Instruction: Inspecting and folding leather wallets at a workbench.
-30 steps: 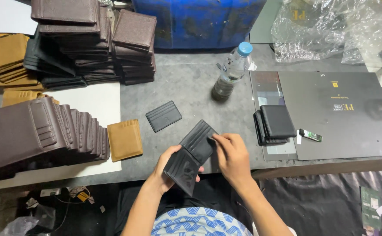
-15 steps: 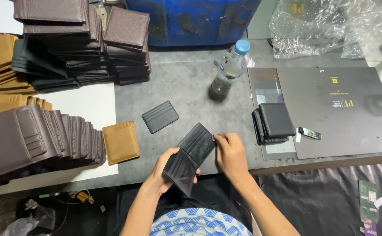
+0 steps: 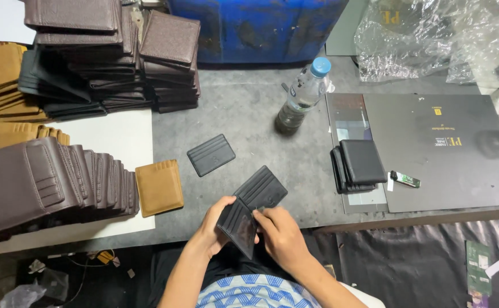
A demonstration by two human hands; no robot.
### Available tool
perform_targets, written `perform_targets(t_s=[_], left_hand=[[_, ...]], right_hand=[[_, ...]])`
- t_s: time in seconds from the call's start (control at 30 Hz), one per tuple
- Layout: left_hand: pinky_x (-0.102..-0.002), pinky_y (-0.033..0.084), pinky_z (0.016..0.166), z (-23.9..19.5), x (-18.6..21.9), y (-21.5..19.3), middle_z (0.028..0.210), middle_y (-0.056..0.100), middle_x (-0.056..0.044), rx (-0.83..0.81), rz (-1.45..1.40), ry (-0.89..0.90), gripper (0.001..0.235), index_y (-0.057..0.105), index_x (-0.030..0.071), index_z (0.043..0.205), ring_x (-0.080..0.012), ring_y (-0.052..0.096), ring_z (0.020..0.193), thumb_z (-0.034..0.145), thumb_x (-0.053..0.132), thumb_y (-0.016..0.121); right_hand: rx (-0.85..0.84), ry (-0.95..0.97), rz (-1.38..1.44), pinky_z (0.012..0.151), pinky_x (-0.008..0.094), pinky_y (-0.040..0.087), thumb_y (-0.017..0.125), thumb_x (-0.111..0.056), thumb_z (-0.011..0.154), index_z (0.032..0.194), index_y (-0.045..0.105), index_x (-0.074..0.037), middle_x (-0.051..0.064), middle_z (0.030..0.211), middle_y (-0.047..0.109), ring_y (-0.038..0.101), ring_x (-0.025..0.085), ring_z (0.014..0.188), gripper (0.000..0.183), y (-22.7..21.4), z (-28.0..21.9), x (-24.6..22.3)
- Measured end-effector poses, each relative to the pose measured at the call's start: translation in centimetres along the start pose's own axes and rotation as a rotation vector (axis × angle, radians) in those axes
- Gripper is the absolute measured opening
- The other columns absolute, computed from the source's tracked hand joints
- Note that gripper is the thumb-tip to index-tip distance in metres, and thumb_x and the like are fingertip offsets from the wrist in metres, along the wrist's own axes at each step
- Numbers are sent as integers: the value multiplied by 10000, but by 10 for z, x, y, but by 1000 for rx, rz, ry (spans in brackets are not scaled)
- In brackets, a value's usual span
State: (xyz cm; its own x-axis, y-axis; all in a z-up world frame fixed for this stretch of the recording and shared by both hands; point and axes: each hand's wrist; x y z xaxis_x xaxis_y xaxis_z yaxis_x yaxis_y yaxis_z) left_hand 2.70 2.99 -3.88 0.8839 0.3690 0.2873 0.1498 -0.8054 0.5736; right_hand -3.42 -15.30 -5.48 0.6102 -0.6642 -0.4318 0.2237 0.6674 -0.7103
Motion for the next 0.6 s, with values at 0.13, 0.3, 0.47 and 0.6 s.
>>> perform_targets(t_s=[0.13,0.3,0.47,0.6], left_hand=[[-503,554,735,-5,2,7,895,682,-369,-83,86,-13,675,636,-153,1150,-487,671,711,978,426,336],[-526,573,702,-8,4,8,869,678,-378,-54,17,-5,649,650,-195,1007,-491,671,691,955,409,417],[-556,579,672,-26,4,28,876,650,-359,14,-7,50,516,594,-118,1106,-496,689,720,920,356,510],[-550,588,689,11,-3,-6,888,683,-376,-68,-42,-40,646,658,-160,1038,-503,676,700,947,434,420]], right_hand=[[54,76,-134,755,421,510,609,87,945,1226,623,10,204,1000,628,605,339,835,292,-5,-9,38],[-37,-57,62,718,431,517,539,69,982,1151,613,104,231,1032,636,616,345,812,187,-14,0,1],[64,122,-91,737,393,551,666,72,898,1124,696,-3,146,970,685,656,302,836,240,-15,1,34],[-31,29,135,801,433,581,652,46,933,1187,628,47,247,1128,684,684,354,913,255,-7,-3,5]])
Point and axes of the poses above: each hand's wrist, its own z-axis towards the middle knuckle, its own y-axis out of the palm, x = y × z
